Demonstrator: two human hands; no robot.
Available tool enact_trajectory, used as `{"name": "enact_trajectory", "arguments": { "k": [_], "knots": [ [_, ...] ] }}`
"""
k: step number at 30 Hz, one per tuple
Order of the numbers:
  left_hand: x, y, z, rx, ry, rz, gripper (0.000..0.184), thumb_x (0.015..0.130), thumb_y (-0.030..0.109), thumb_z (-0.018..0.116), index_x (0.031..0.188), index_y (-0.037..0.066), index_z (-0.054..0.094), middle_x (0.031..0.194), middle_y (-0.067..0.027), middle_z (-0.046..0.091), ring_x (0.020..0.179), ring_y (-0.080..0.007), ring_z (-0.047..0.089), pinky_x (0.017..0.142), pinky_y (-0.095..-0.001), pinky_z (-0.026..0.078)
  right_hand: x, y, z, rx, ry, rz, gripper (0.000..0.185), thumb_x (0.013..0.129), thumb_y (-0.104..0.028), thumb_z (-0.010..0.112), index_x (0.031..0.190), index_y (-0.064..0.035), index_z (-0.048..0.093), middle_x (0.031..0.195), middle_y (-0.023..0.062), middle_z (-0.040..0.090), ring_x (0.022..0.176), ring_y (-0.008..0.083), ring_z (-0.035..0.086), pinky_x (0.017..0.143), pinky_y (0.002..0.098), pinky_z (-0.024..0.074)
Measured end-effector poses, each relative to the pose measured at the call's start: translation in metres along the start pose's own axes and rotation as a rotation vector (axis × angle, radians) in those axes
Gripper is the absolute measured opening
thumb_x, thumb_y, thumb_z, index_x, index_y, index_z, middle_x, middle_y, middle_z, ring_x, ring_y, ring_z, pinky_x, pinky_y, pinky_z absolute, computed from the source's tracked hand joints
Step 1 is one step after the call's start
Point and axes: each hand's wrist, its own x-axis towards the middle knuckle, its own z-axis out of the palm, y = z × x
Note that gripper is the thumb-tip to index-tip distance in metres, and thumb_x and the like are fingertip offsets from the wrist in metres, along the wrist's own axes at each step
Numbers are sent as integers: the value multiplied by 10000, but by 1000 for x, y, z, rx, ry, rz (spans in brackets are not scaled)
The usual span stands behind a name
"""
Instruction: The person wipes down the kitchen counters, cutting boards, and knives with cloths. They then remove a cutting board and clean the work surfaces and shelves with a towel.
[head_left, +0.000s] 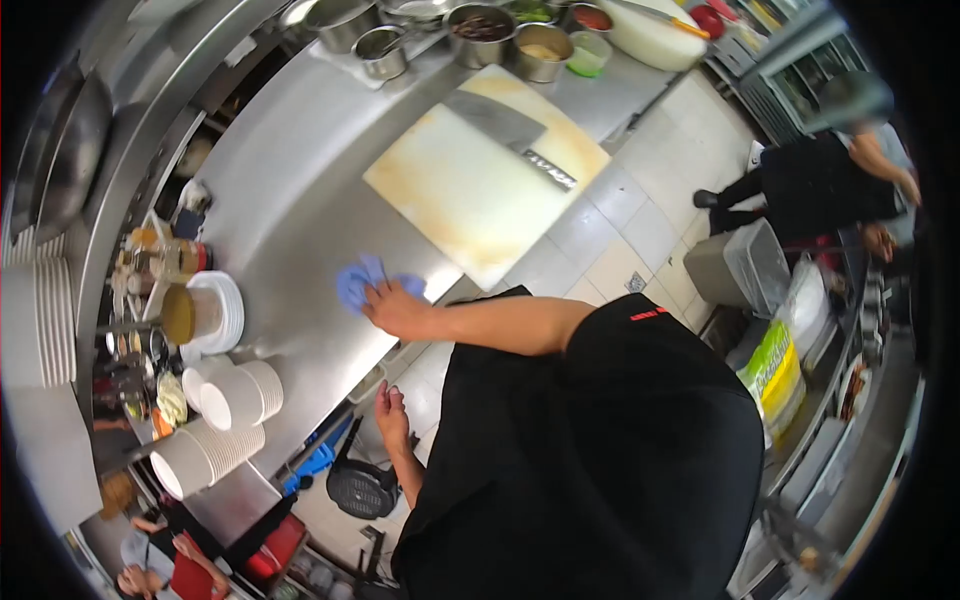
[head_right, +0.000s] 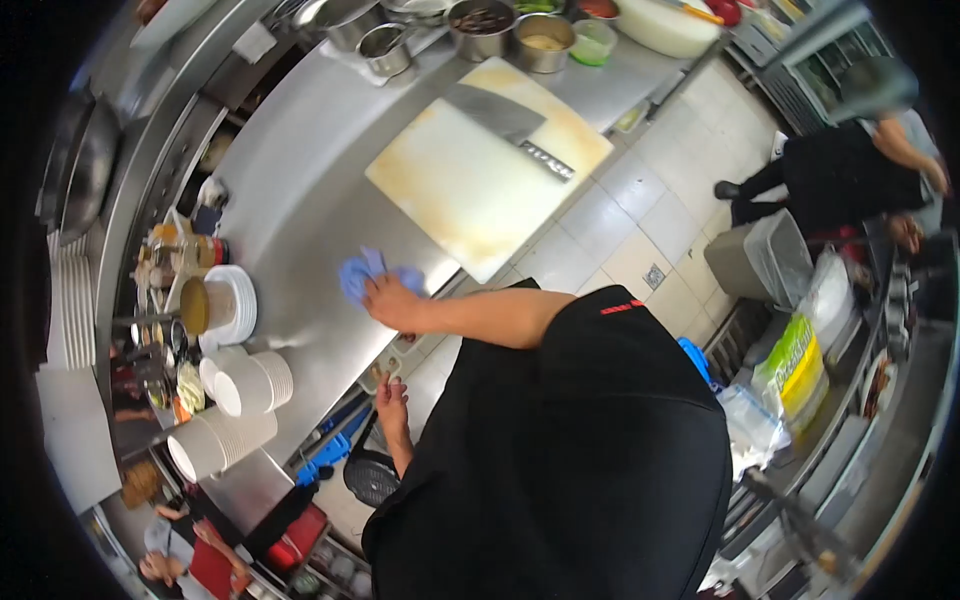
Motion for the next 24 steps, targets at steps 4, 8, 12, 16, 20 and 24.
{"name": "enact_trajectory", "arguments": {
  "k": [4,8,12,16,20,24],
  "knots": [
    [-17,10,31,-259,-371,-127,497,905,324,561,1318,73,446,959,-36,537,839,-148,497,713,-320,416,-60,-3,-91,585,-576,191,389,664,-151,646,1044,-76,667,1123,215,595,913,346,617,799,420,484],
    [-49,73,67,-1058,-970,-226,685,867,576,488,1404,182,328,1393,-137,384,1243,-361,421,981,-616,335,-83,5,-147,720,-402,38,504,688,-203,705,1176,-124,609,1126,146,613,986,311,598,855,400,468],
    [-60,138,95,-1236,-816,-55,619,884,471,503,1391,147,356,1463,-134,309,1340,-357,291,1047,-630,224,-73,87,-173,416,120,447,286,745,-253,686,982,-96,651,1004,117,651,936,315,605,824,408,473],
    [-38,153,108,-1258,-675,71,536,920,310,466,1388,77,348,1440,-138,352,1330,-351,316,1061,-598,234,-107,235,-159,-237,324,697,173,723,-126,615,839,-2,582,872,205,610,897,348,582,759,418,482],
    [-28,177,138,-1323,-506,174,513,898,241,466,1365,46,379,1430,-148,369,1323,-346,329,1072,-563,250,-137,290,-172,48,23,871,383,731,-267,687,973,4,565,963,227,588,969,355,570,802,420,479],
    [-20,181,181,-1537,-239,252,517,871,192,480,1354,32,393,1422,-157,379,1323,-352,328,1080,-565,236,-160,383,-232,302,84,668,493,719,-348,706,1035,5,569,895,181,616,871,352,610,738,430,496]
  ]
}}
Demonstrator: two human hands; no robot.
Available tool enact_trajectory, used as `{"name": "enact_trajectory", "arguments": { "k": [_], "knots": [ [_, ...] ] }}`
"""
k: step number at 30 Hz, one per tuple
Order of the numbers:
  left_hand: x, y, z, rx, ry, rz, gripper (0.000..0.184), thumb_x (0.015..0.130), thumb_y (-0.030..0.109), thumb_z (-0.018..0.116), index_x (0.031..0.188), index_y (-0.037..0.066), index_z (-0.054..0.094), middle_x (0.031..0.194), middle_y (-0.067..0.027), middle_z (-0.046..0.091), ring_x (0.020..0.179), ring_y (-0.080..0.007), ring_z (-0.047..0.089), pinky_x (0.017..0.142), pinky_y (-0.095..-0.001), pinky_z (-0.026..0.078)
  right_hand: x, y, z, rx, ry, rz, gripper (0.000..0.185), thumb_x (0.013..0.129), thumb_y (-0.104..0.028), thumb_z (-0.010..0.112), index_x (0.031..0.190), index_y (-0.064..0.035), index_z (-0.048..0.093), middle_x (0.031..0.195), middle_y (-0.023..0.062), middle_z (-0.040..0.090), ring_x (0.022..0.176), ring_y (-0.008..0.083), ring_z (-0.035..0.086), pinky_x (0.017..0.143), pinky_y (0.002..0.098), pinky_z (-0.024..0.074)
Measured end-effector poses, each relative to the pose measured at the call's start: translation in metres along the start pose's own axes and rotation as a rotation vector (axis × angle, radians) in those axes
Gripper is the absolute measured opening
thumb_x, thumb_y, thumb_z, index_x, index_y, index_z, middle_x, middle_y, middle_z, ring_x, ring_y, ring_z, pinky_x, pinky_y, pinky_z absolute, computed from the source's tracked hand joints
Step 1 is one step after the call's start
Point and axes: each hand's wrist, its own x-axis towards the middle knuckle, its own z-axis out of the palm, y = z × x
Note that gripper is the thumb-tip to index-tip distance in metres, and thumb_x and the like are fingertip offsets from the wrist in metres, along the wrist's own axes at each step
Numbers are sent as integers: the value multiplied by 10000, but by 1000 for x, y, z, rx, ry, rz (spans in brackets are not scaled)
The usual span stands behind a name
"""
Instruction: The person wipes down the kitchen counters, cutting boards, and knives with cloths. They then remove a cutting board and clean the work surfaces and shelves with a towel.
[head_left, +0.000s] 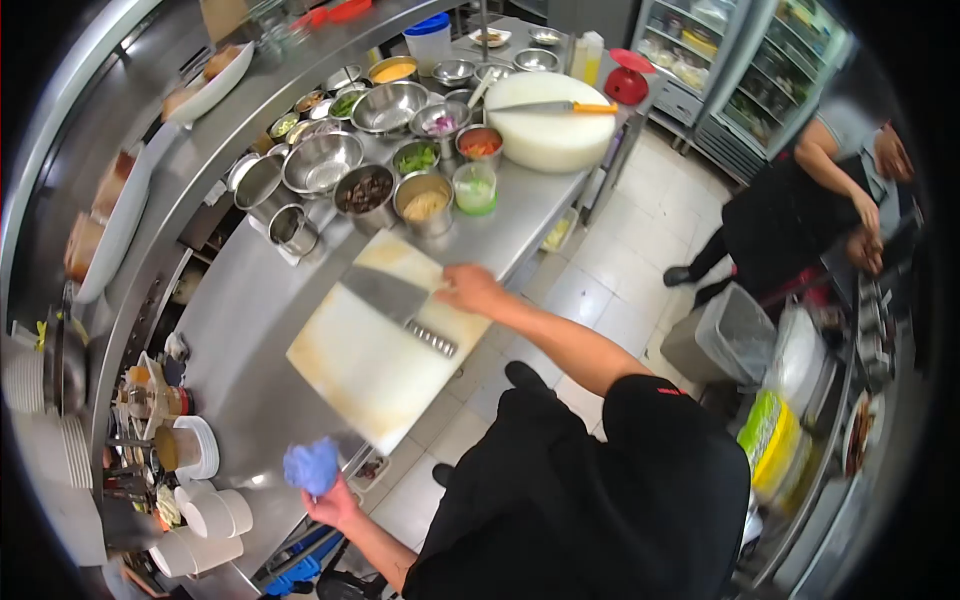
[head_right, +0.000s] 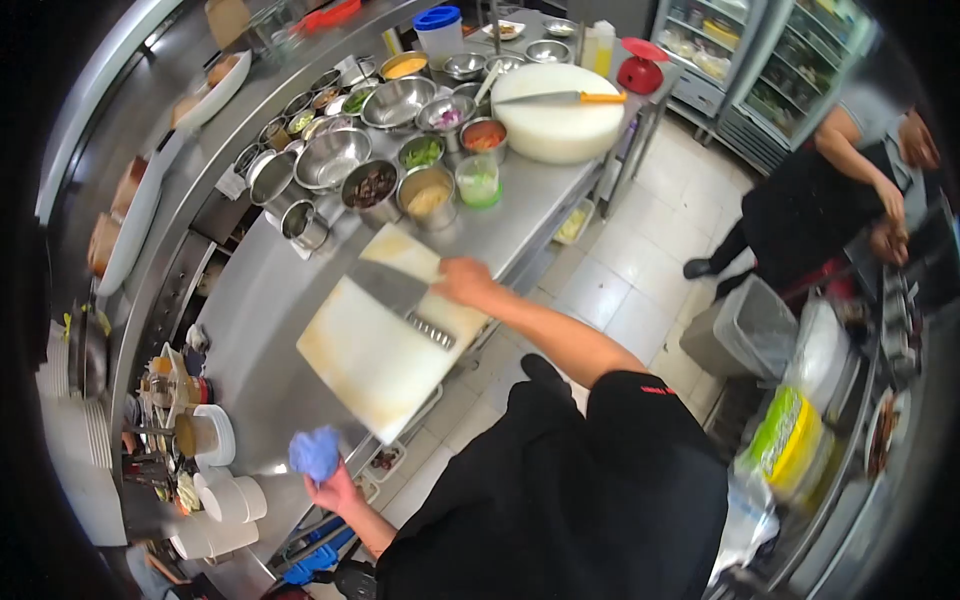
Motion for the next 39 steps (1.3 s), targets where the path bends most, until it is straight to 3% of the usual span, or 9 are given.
{"name": "enact_trajectory", "arguments": {
  "k": [2,4,7,12,18,28,35,38,39],
  "knots": [
    [-25,-6,10,-15,80,131,526,859,177,487,1355,30,391,1420,-159,381,1323,-353,327,1083,-566,229,44,99,-36,-254,446,-146,340,706,-243,650,961,-26,589,780,148,609,747,322,598,639,451,479],
    [-33,-34,17,-44,173,264,543,852,155,487,1364,16,373,1424,-170,370,1326,-363,316,1087,-568,226,98,179,-121,-409,630,13,261,745,-183,608,950,-22,590,883,161,603,828,307,602,687,436,481],
    [-51,-63,38,-21,130,292,518,884,160,466,1365,-3,365,1436,-179,345,1333,-377,295,1099,-573,209,168,280,-230,-706,591,403,229,788,-121,530,996,-42,585,1036,113,576,971,286,576,753,449,497],
    [-75,-98,56,80,193,334,482,917,208,457,1347,0,393,1440,-168,342,1336,-374,290,1099,-576,213,202,381,-288,-812,365,316,357,806,-156,571,1158,-100,547,1173,106,551,1037,296,564,854,501,447],
    [-87,-98,23,223,323,324,420,891,258,482,1250,40,507,1322,-101,509,1224,-307,460,998,-470,361,161,398,-326,-477,231,64,372,769,-277,678,1039,-36,591,1039,169,610,998,339,577,840,404,460],
    [-87,-88,10,411,470,245,439,884,303,448,1248,67,515,1305,-90,524,1203,-324,472,979,-498,365,70,294,-256,-51,563,76,346,752,-219,726,999,-23,585,914,182,644,857,362,618,731,379,483],
    [-75,-68,-7,232,332,242,480,864,285,468,1292,67,485,1357,-112,472,1272,-326,403,1056,-518,276,23,211,-239,515,354,158,247,848,-246,667,886,-10,606,731,-7,583,670,78,503,594,254,418],
    [-70,-89,40,-75,222,237,554,872,275,466,1366,37,393,1447,-152,343,1330,-362,309,1085,-538,241,-27,129,-275,1012,365,136,259,940,-296,526,943,-36,532,672,-9,488,537,75,466,461,244,412],
    [-69,-76,21,325,117,324,534,825,165,562,1318,1,440,1362,-157,437,1248,-335,410,1063,-494,305,-36,104,-291,1142,402,102,296,955,-329,490,983,-35,515,696,1,493,524,82,467,441,243,413]
  ]
}}
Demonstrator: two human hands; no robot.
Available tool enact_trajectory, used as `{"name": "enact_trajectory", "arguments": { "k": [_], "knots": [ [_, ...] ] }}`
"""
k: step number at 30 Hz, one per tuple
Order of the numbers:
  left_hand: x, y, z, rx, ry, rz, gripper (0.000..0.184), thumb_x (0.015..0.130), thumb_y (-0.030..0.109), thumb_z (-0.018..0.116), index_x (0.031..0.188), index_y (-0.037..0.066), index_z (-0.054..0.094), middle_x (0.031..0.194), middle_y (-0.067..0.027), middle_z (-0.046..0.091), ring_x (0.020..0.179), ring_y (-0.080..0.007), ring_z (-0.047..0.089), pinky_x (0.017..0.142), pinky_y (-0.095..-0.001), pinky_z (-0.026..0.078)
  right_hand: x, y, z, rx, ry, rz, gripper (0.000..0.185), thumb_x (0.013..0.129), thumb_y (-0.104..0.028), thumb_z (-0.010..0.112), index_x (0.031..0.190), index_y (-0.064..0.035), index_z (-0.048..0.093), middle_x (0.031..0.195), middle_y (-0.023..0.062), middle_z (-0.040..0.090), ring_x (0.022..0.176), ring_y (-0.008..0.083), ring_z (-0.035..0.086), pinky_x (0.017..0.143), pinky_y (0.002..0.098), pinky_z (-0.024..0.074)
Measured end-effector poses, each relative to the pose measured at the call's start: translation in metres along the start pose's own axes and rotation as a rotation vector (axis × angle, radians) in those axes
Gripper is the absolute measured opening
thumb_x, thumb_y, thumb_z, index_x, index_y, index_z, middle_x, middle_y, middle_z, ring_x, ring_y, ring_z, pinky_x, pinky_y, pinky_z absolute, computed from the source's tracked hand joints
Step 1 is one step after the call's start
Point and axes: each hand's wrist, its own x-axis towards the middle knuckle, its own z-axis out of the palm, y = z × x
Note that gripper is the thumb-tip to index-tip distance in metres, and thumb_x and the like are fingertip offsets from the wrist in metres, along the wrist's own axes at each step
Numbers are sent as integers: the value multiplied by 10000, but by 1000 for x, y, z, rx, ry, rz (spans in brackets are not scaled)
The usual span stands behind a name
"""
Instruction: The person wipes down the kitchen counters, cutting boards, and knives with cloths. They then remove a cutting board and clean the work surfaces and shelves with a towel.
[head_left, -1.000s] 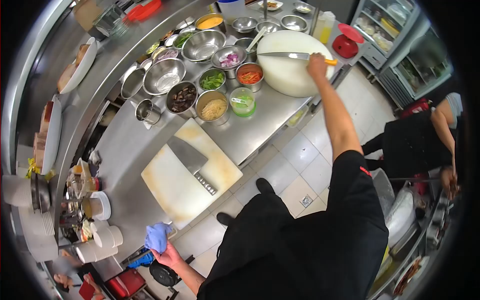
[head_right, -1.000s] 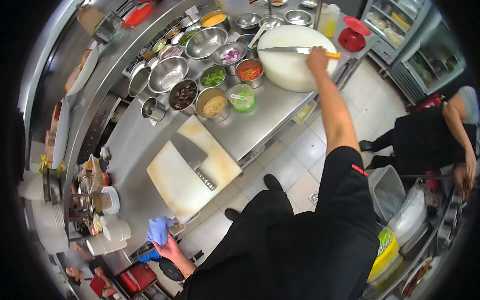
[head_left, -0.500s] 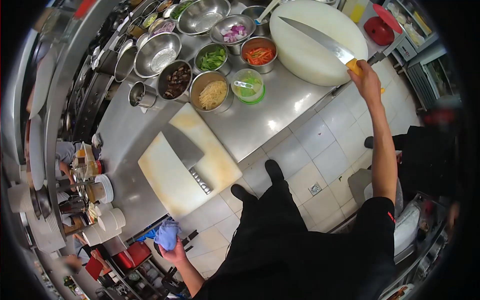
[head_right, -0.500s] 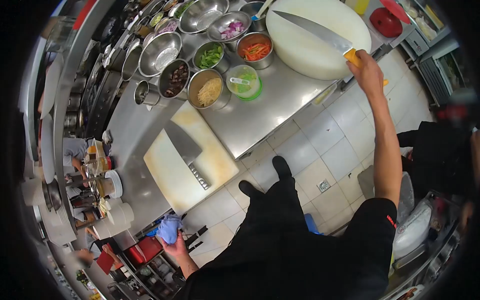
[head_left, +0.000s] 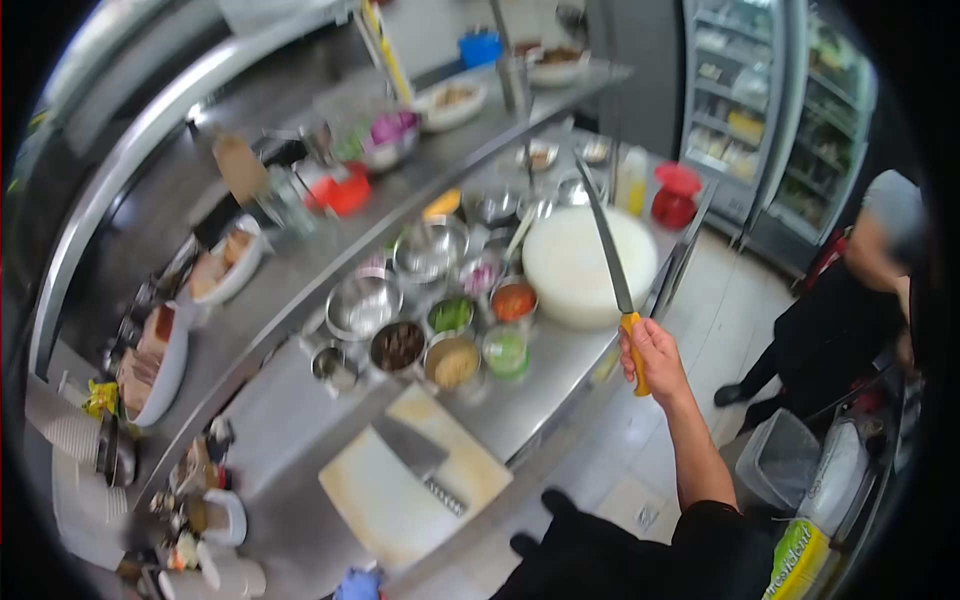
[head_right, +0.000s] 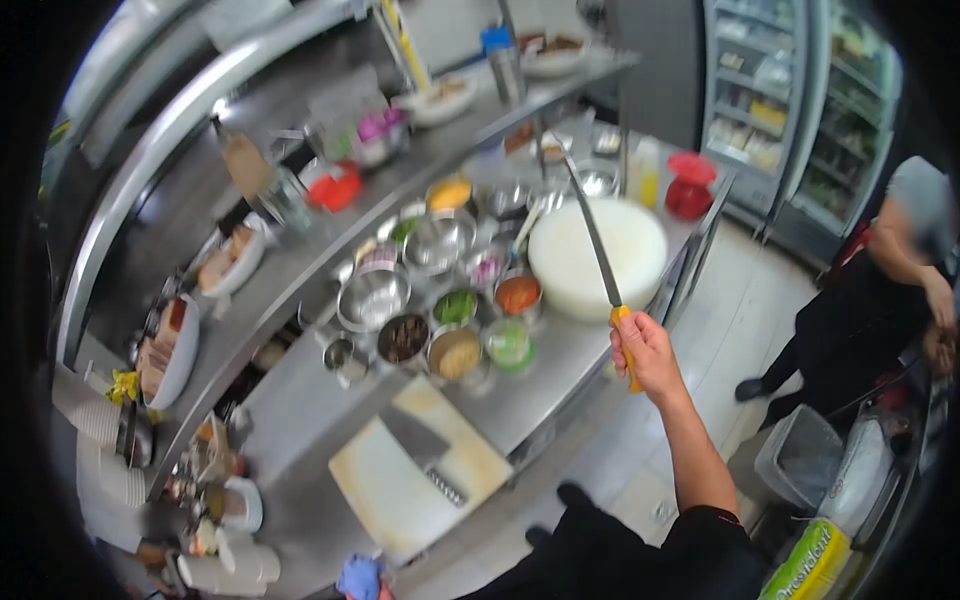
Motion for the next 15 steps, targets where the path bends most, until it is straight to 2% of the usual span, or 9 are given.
{"name": "enact_trajectory", "arguments": {
  "k": [1,2,3,5,8,9,11,13,15],
  "knots": [
    [4,1,-25,372,-133,153,528,778,56,657,1270,-35,486,1278,-162,531,1167,-307,510,1041,-450,369,-2,-32,11,-27,9,-65,296,955,-329,490,983,-35,515,696,1,493,524,82,467,441,243,413],
    [2,-5,-10,721,-185,364,406,862,58,478,1258,-32,497,1291,-175,518,1195,-317,488,1044,-461,360,-2,-64,22,68,-6,-82,332,962,-359,458,1001,-33,503,716,9,493,523,92,468,441,246,412],
    [7,-12,-3,680,-193,355,406,862,58,478,1258,-32,497,1291,-175,518,1195,-317,488,1044,-461,360,3,-92,33,164,-28,-90,369,968,-389,426,1019,-30,491,735,17,492,522,102,469,441,248,412],
    [14,-10,-2,249,-160,262,411,869,125,484,1252,-24,499,1304,-181,499,1190,-326,479,1040,-476,352,29,-137,48,231,-196,-175,394,967,-405,397,1053,-29,477,726,16,476,547,111,476,458,258,416],
    [28,-8,15,-354,-111,131,435,878,225,493,1242,-12,503,1323,-191,472,1183,-340,466,1034,-497,339,79,-196,90,365,-398,-112,308,953,-324,346,980,-42,467,700,11,448,561,124,448,475,269,394],
    [24,-11,29,-354,-112,132,435,878,225,493,1242,-12,503,1323,-191,472,1183,-340,466,1034,-497,339,100,-209,105,422,-462,-80,285,944,-297,328,946,-44,460,690,9,439,558,128,432,480,270,385],
    [16,-22,60,-464,-454,64,453,893,295,474,1241,7,505,1352,-189,432,1194,-354,435,1036,-496,318,159,-229,128,516,-605,15,283,941,-277,285,886,-38,426,666,20,420,539,137,404,487,280,379],
    [16,-34,68,-413,-402,133,426,905,283,462,1222,3,514,1353,-178,431,1195,-337,435,1033,-492,323,239,-247,149,617,-714,37,295,967,-263,295,997,2,421,771,26,450,558,123,420,502,269,386],
    [8,-52,76,-338,-296,219,401,917,271,450,1203,-1,523,1353,-167,430,1197,-319,435,1028,-487,328,311,-273,184,623,-706,-128,319,976,-277,271,1017,14,396,785,64,445,622,174,443,554,308,404]
  ]
}}
